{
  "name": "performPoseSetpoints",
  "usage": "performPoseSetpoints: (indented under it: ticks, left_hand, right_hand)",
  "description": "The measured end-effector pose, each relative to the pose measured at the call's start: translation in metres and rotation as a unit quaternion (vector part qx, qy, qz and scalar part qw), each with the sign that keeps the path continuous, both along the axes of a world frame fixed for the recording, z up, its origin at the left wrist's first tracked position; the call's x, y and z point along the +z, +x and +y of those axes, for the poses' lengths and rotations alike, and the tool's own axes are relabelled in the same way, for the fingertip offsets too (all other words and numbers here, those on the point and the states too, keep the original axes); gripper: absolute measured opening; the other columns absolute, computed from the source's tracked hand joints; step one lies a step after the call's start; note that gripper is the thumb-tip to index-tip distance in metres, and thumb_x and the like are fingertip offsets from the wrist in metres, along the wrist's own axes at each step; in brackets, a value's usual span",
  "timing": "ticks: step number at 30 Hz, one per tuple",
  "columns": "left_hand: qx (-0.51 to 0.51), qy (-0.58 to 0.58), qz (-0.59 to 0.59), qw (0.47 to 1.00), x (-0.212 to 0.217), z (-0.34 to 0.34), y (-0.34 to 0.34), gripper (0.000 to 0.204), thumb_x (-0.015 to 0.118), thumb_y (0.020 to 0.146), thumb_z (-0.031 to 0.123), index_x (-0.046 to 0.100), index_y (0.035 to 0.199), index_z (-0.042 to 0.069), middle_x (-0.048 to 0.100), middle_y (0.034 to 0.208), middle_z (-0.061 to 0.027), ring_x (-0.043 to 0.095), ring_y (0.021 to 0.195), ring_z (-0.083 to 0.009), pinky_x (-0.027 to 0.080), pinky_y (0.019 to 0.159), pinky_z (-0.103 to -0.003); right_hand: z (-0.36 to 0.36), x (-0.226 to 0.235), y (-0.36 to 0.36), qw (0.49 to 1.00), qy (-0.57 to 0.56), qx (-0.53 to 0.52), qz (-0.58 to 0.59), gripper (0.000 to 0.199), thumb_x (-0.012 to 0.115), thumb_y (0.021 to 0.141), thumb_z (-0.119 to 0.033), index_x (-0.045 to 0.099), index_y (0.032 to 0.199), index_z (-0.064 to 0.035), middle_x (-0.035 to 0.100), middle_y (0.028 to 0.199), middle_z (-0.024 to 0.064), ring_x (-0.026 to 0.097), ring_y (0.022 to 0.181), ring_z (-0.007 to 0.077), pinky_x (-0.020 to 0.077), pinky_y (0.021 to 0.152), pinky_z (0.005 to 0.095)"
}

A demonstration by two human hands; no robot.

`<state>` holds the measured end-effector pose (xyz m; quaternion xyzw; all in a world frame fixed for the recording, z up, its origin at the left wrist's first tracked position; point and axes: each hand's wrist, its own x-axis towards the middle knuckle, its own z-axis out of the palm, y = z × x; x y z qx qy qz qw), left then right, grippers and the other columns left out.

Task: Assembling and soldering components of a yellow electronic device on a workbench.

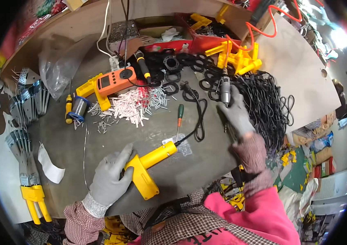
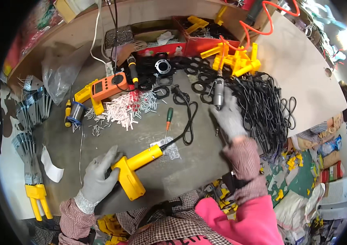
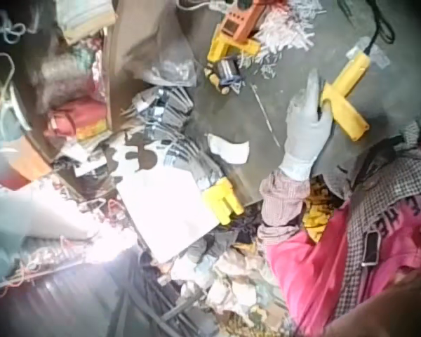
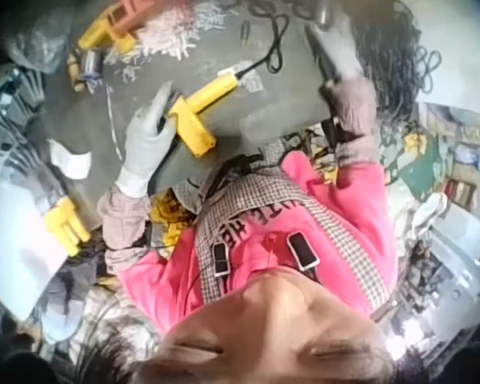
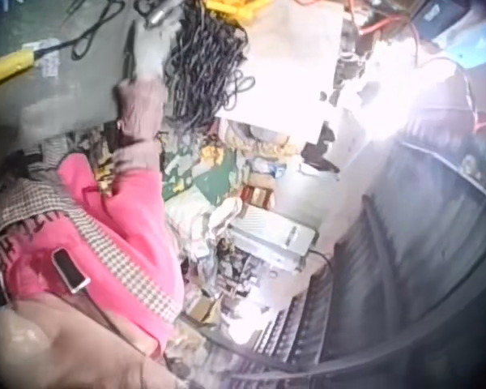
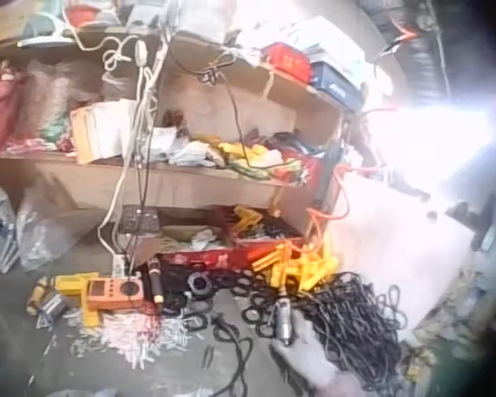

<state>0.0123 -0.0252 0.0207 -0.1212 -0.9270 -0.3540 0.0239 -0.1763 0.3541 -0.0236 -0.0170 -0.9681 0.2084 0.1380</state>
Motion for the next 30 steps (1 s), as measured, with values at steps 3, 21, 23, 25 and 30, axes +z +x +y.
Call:
performPoseSetpoints:
  ticks: [3,21,23,25,30]
  left_hand:
    - [0.063,-0.075,-0.016,0.995,-0.008,0.001,0.007,0.057,0.064,0.081,0.006,0.053,0.137,0.004,0.070,0.110,-0.0167,0.065,0.104,-0.0369,0.050,0.094,-0.042]
    - [-0.046,-0.122,0.029,0.991,-0.032,0.068,-0.051,0.030,0.072,0.080,0.032,0.068,0.102,0.012,0.064,0.085,-0.0108,0.066,0.078,-0.0324,0.052,0.065,-0.044]
    - [-0.043,-0.112,0.033,0.992,-0.034,0.070,-0.052,0.030,0.072,0.080,0.032,0.067,0.101,0.011,0.064,0.084,-0.0111,0.066,0.077,-0.0331,0.052,0.064,-0.045]
    - [-0.042,-0.103,0.036,0.993,-0.034,0.070,-0.053,0.029,0.072,0.079,0.031,0.067,0.099,0.011,0.064,0.083,-0.0114,0.066,0.076,-0.0337,0.052,0.063,-0.045]
    - [-0.064,-0.092,0.025,0.993,-0.036,0.065,-0.053,0.034,0.072,0.078,0.029,0.063,0.104,0.009,0.065,0.086,-0.0131,0.066,0.081,-0.0340,0.053,0.068,-0.045]
  right_hand:
    - [0.006,0.012,-0.028,0.996,-0.076,0.016,-0.044,0.069,0.068,0.083,-0.025,0.041,0.144,-0.0077,0.055,0.125,0.0218,0.059,0.113,0.0351,0.0494,0.094,0.0420]
    - [-0.140,0.064,0.074,0.571,-0.657,0.492,-0.017,0.048,0.079,0.083,-0.035,0.055,0.098,0.0045,0.063,0.077,0.0218,0.058,0.055,0.0180,0.0476,0.045,0.0292]
    - [-0.142,0.061,0.065,0.552,-0.637,0.539,-0.018,0.053,0.078,0.084,-0.036,0.054,0.103,0.0063,0.063,0.083,0.0228,0.060,0.058,0.0199,0.0492,0.047,0.0301]
    - [-0.143,0.060,0.048,0.508,-0.589,0.628,-0.015,0.062,0.076,0.085,-0.040,0.052,0.113,0.0099,0.062,0.095,0.0249,0.062,0.063,0.0236,0.0524,0.051,0.0317]
    - [-0.142,0.057,0.038,0.495,-0.462,0.735,0.033,0.048,0.066,0.094,-0.015,0.050,0.127,0.0152,0.066,0.089,0.0195,0.063,0.065,0.0186,0.0549,0.056,0.0306]
